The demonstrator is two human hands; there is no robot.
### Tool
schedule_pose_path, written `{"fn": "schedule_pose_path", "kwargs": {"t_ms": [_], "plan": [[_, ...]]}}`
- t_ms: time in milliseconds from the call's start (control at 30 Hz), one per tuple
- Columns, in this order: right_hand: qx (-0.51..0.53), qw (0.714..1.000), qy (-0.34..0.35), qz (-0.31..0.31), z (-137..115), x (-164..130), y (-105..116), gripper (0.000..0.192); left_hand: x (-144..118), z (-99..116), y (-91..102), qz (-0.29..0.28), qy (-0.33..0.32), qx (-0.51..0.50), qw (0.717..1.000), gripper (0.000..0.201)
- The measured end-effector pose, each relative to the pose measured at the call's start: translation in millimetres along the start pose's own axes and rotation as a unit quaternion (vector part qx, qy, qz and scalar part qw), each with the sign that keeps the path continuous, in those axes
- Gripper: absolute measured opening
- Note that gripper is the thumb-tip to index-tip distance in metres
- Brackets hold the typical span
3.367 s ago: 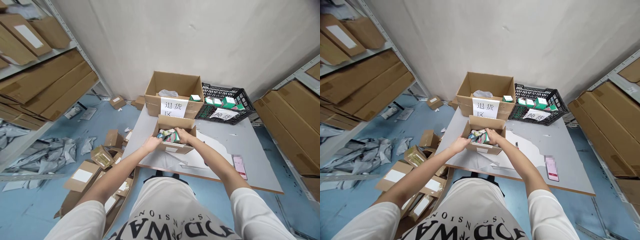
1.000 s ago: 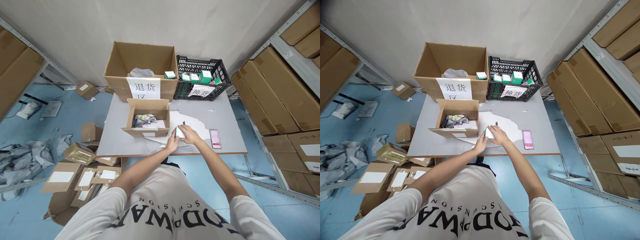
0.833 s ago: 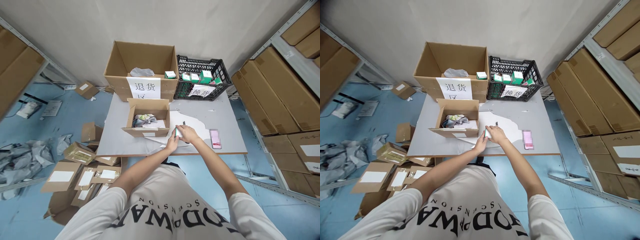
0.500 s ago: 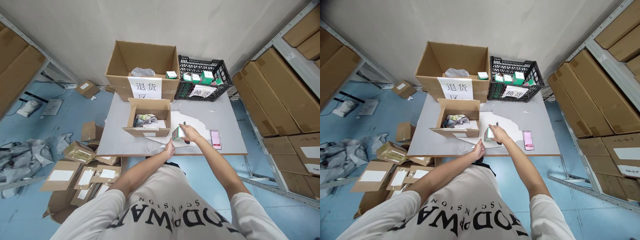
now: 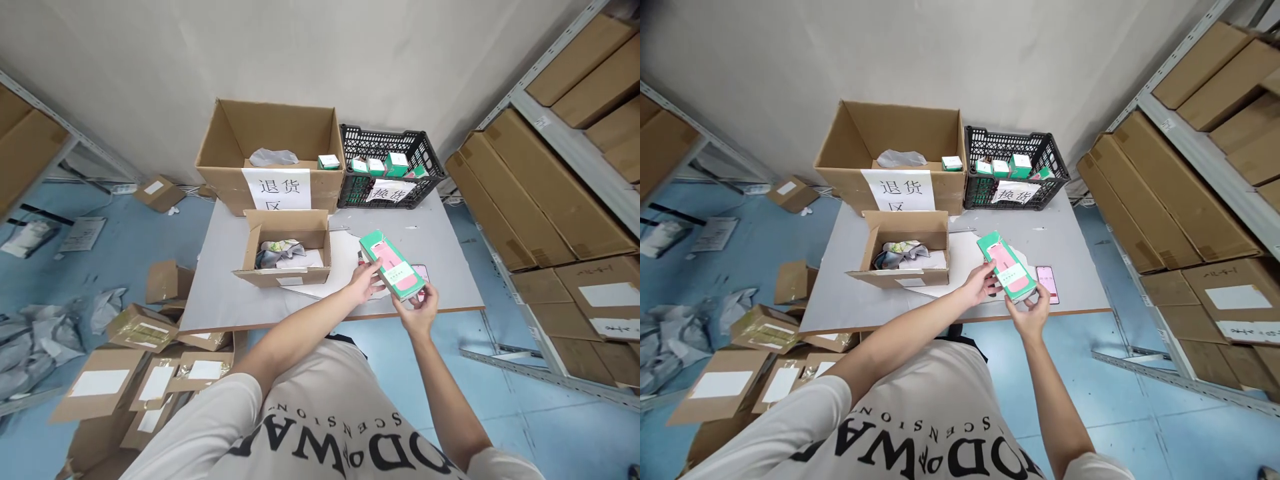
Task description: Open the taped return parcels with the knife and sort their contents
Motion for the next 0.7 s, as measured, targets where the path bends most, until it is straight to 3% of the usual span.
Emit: {"fn": "schedule_pose_path", "kwargs": {"t_ms": [100,233,333,533,600,700], "plan": [[0.081,0.997,0.008,0.02,6.3,-26.8,-18.3,0.078,-5.9,8.0,5.5,0.036,-0.035,0.016,0.999,0.056],[0.147,0.983,0.02,-0.112,23.1,-29.9,-18.9,0.068,-10.0,16.8,27.3,0.061,-0.11,0.068,0.99,0.066],[0.167,0.966,-0.011,-0.199,29.8,3.1,-7.8,0.064,-9.1,18.1,43.5,0.047,-0.178,0.138,0.973,0.077],[0.152,0.902,-0.009,-0.403,-2.3,99.2,-14.0,0.093,-4.9,5.0,67.1,-0.019,-0.244,0.273,0.93,0.085],[0.13,0.883,0.005,-0.451,-13.3,113.7,-22.1,0.097,-2.6,0.9,74.0,-0.021,-0.256,0.302,0.918,0.085],[0.094,0.875,0.034,-0.475,-16.1,114.0,-33.8,0.09,0.8,-2.6,84.0,-0.009,-0.281,0.332,0.9,0.084]]}}
Point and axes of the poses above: each hand's wrist, its own x-axis towards the middle knuckle, its own y-axis out of the back of the hand, z = x × y, the point moved 1 cm from there along x, towards the middle knuckle, and after that the axes turned 3 degrees about y, right-handed, at the moved point
